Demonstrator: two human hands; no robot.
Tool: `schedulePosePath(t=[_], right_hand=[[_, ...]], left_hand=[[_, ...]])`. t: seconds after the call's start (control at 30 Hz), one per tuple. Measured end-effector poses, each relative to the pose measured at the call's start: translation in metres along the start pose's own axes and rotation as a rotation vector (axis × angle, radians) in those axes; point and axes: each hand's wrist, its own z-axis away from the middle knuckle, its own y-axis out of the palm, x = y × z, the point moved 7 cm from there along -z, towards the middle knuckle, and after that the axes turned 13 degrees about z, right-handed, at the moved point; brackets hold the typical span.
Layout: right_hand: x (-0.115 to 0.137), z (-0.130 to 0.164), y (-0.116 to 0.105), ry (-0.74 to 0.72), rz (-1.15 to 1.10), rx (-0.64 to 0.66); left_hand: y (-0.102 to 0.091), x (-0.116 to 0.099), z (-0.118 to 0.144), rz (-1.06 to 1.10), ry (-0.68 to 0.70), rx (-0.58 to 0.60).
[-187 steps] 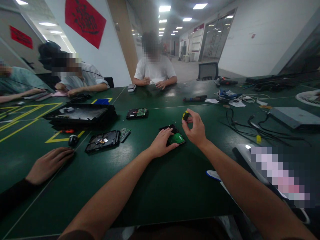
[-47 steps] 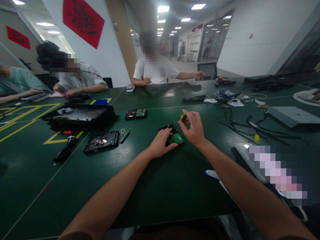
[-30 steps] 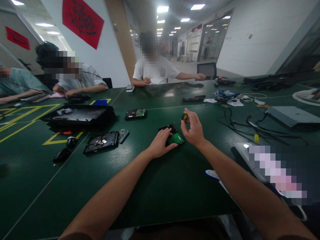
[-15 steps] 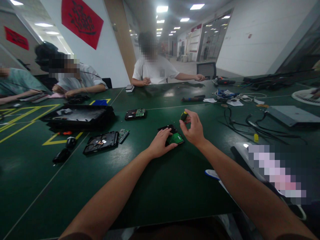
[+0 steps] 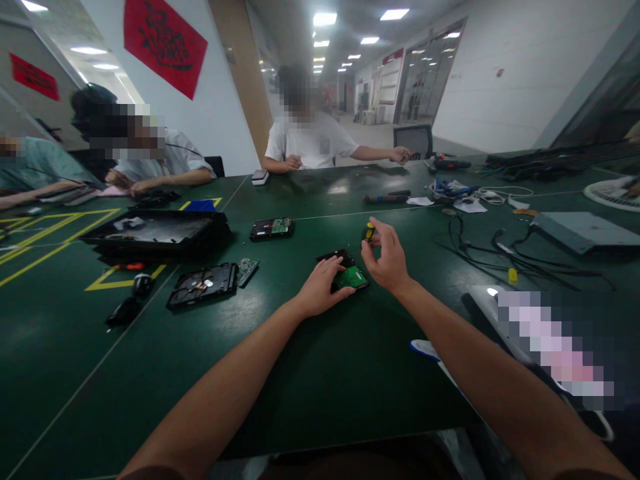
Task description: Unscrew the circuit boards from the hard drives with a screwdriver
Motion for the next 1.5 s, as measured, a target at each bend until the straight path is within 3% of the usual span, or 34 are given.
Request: schedulePosePath(t=[1.5], right_hand=[[-0.0040, 0.0014, -0.0005, 0.005, 0.035, -0.038]], left_hand=[[-0.0006, -0.0012, 0.0006, -0.012, 0.000, 0.000]])
